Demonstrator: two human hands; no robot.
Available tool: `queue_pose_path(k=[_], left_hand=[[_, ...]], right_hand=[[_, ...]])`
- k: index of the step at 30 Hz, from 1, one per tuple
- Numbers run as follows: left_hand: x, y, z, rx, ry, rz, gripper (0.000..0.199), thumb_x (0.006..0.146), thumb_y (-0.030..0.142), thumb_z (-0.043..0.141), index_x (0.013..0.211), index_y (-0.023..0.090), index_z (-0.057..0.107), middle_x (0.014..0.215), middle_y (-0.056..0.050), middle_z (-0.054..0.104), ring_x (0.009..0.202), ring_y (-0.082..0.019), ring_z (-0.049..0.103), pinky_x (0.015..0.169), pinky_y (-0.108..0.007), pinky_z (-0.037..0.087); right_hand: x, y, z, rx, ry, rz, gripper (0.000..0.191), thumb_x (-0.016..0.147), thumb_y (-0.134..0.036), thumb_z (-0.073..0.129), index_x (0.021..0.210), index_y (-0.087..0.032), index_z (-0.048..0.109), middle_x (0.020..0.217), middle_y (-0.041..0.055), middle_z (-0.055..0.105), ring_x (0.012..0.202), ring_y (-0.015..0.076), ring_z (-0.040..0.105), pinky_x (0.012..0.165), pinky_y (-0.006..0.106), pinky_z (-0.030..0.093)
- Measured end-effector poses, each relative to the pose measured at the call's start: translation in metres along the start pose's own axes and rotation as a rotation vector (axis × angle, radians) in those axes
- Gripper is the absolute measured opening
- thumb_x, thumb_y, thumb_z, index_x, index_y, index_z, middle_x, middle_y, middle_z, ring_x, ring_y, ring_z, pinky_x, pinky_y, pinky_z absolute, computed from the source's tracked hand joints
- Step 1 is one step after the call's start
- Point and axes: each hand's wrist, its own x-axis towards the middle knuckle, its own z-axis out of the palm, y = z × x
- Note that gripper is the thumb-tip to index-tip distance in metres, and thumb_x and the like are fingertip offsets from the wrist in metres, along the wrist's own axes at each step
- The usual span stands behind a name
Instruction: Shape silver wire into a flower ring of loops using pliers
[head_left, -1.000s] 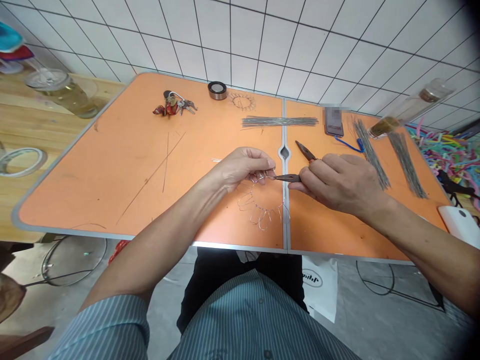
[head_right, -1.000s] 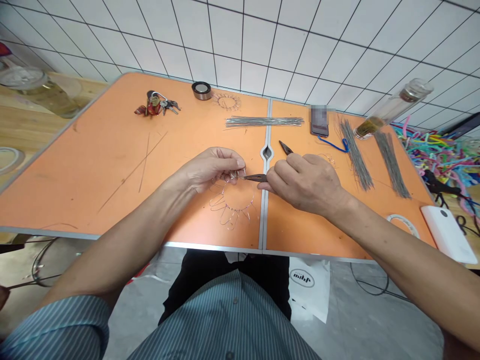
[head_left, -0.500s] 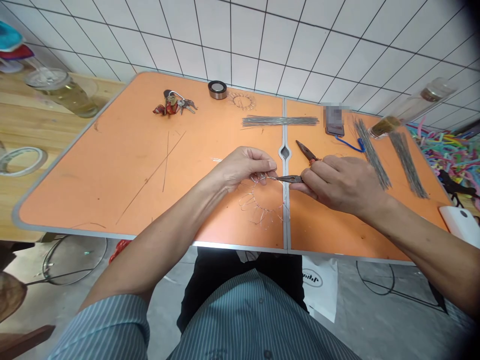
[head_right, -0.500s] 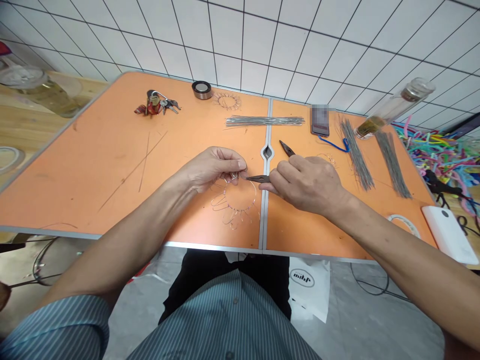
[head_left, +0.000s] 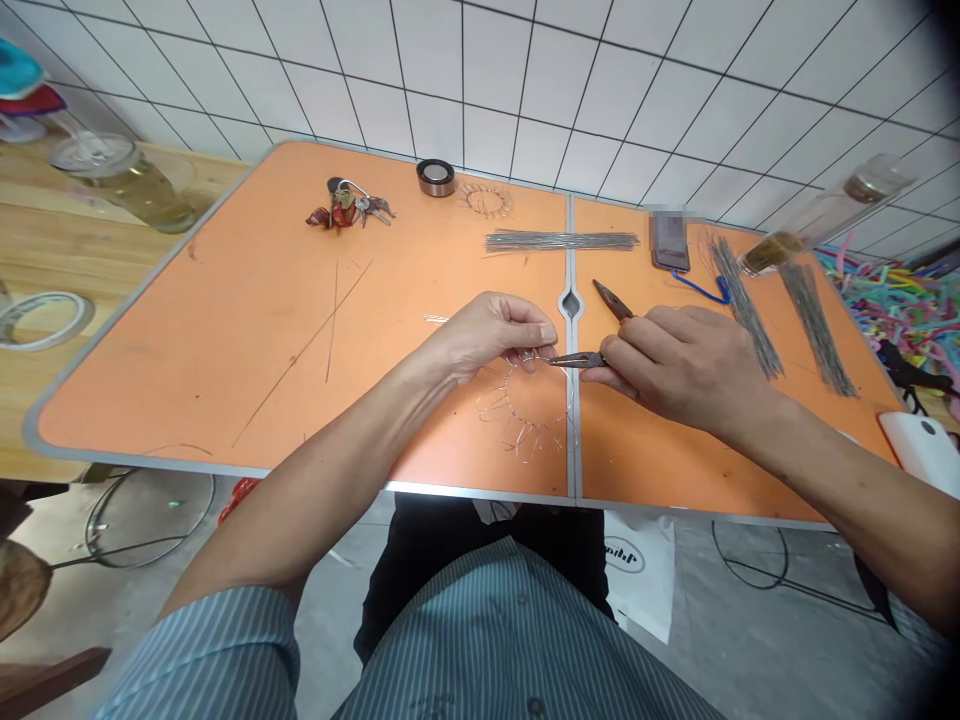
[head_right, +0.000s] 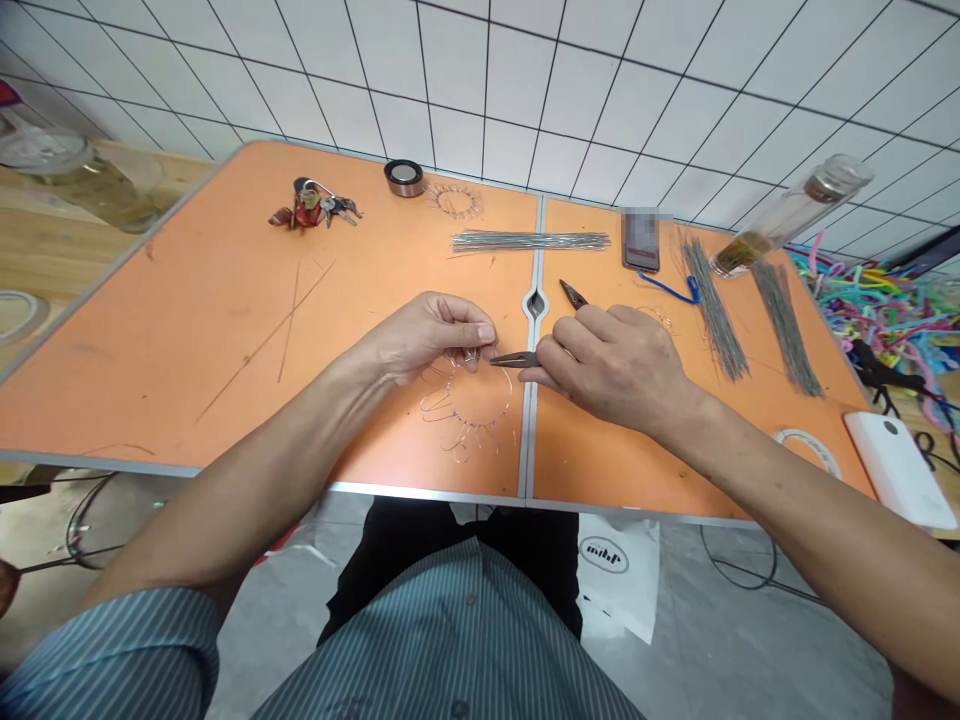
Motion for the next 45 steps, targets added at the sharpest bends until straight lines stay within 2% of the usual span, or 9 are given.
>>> queue_pose_path(k=[3,9,15,22,28,32,37,45], left_hand=[[0.0,0.001,-0.001,-0.008,-0.008,-0.009,0.02,0.081,0.033,0.088,0.075,0.016,0.08,0.081,-0.007,0.083,0.058,-0.011,0.066,0.061,-0.025,0.05],[-0.001,0.002,-0.002,-0.029,-0.035,-0.009,0.018,0.08,0.032,0.089,0.076,0.016,0.081,0.08,-0.007,0.082,0.057,-0.011,0.067,0.059,-0.025,0.05],[-0.002,0.003,-0.001,-0.027,-0.055,-0.013,0.018,0.082,0.031,0.088,0.075,0.016,0.081,0.08,-0.007,0.083,0.057,-0.01,0.066,0.058,-0.023,0.049],[-0.002,0.002,-0.003,-0.037,-0.079,-0.015,0.018,0.08,0.03,0.09,0.075,0.015,0.082,0.078,-0.007,0.082,0.057,-0.01,0.067,0.057,-0.022,0.05],[-0.002,0.001,-0.003,-0.046,-0.105,-0.006,0.018,0.08,0.031,0.091,0.074,0.016,0.083,0.079,-0.007,0.083,0.056,-0.009,0.066,0.057,-0.022,0.05],[-0.002,-0.001,-0.003,-0.044,-0.104,0.006,0.02,0.079,0.032,0.093,0.075,0.016,0.083,0.079,-0.008,0.083,0.056,-0.01,0.067,0.056,-0.022,0.051],[-0.001,-0.001,-0.002,-0.036,-0.095,0.026,0.02,0.078,0.032,0.094,0.074,0.015,0.083,0.078,-0.008,0.083,0.055,-0.011,0.067,0.056,-0.023,0.052],[-0.003,0.001,0.001,-0.025,-0.091,0.035,0.017,0.081,0.028,0.09,0.073,0.015,0.083,0.076,-0.008,0.082,0.055,-0.01,0.066,0.057,-0.022,0.051]], right_hand=[[0.001,0.001,-0.003,-0.064,0.013,-0.044,0.053,0.118,-0.055,0.05,0.079,-0.022,0.065,0.071,0.0018,0.063,0.068,0.0175,0.043,0.063,0.037,0.027],[-0.002,0.003,-0.001,-0.051,-0.083,0.006,0.057,0.117,-0.062,0.045,0.081,-0.023,0.066,0.073,0.0017,0.062,0.068,0.0179,0.041,0.064,0.039,0.026],[-0.004,0.005,-0.002,-0.066,0.009,-0.076,0.052,0.116,-0.059,0.051,0.082,-0.023,0.066,0.07,0.0006,0.06,0.068,0.0176,0.042,0.062,0.038,0.027],[0.006,0.007,-0.01,0.017,-0.181,-0.016,0.059,0.117,-0.065,0.04,0.084,-0.025,0.067,0.071,0.0024,0.059,0.066,0.0184,0.042,0.061,0.04,0.025],[0.008,0.007,-0.012,0.16,-0.155,0.021,0.055,0.117,-0.061,0.048,0.079,-0.025,0.064,0.066,0.0014,0.055,0.065,0.0185,0.038,0.059,0.041,0.022],[0.008,0.007,-0.012,0.246,-0.198,0.073,0.056,0.115,-0.062,0.052,0.075,-0.024,0.061,0.065,0.0014,0.053,0.064,0.0184,0.035,0.058,0.04,0.02],[0.008,0.005,-0.012,0.276,-0.236,0.127,0.061,0.113,-0.068,0.052,0.071,-0.024,0.057,0.062,0.0015,0.05,0.063,0.0178,0.033,0.056,0.04,0.018],[0.003,0.001,-0.005,0.242,-0.196,0.121,0.062,0.112,-0.068,0.053,0.07,-0.023,0.059,0.061,0.0016,0.054,0.061,0.0167,0.039,0.055,0.037,0.02]])
